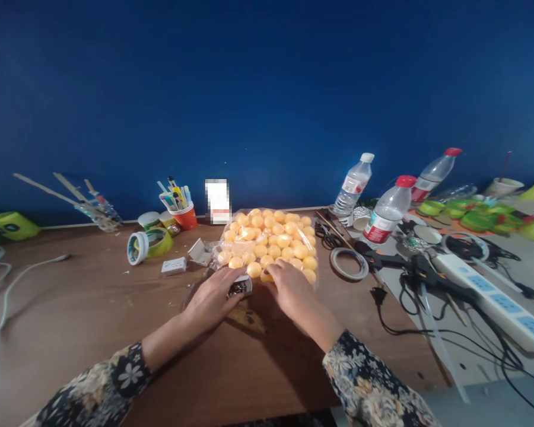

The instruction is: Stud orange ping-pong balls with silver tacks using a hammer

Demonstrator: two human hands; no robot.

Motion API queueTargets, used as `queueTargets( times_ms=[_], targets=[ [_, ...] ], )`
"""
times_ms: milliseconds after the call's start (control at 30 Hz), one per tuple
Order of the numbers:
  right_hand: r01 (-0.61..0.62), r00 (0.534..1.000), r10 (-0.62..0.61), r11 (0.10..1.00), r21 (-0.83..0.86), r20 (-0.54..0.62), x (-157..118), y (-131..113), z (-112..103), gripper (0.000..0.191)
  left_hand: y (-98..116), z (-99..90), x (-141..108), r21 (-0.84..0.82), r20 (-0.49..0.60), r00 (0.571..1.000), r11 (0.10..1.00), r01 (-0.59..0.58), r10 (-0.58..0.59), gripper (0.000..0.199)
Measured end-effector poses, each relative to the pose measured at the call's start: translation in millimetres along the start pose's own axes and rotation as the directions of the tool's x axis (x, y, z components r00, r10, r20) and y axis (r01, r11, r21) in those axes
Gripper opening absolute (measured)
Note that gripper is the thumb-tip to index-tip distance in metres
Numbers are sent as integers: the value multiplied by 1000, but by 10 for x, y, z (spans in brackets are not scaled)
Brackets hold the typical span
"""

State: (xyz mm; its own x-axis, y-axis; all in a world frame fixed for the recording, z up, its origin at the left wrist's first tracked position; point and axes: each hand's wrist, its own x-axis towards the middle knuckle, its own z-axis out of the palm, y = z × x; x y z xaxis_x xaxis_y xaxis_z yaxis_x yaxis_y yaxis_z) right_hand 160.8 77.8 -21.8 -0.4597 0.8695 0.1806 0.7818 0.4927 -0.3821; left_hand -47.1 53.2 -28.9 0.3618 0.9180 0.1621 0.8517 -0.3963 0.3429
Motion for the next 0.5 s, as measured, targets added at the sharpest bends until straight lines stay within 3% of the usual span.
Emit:
queueTargets(
  times_ms=[133,267,400,467,500],
  targets=[
    [-10,1000,8,991,-136,-12,60,81,23,18,45,60,44,12,52,998,1000,-28,28,47],
    [2,1000,0,983,-185,7,95,152,28,24,43,1,28,-4,46,998,999,-32,32,51],
    [41,999,-39,962,-271,13,110,190,16,17,-88,-130,101,16,-141,990,1000,-27,29,26],
    [48,999,-46,948,-315,13,138,214,9,16,-200,-179,202,108,-224,974,994,-6,30,27],
    [44,999,-43,943,-329,10,163,233,5,18,-258,-192,261,158,-205,978,987,2,30,34]
  ],
)
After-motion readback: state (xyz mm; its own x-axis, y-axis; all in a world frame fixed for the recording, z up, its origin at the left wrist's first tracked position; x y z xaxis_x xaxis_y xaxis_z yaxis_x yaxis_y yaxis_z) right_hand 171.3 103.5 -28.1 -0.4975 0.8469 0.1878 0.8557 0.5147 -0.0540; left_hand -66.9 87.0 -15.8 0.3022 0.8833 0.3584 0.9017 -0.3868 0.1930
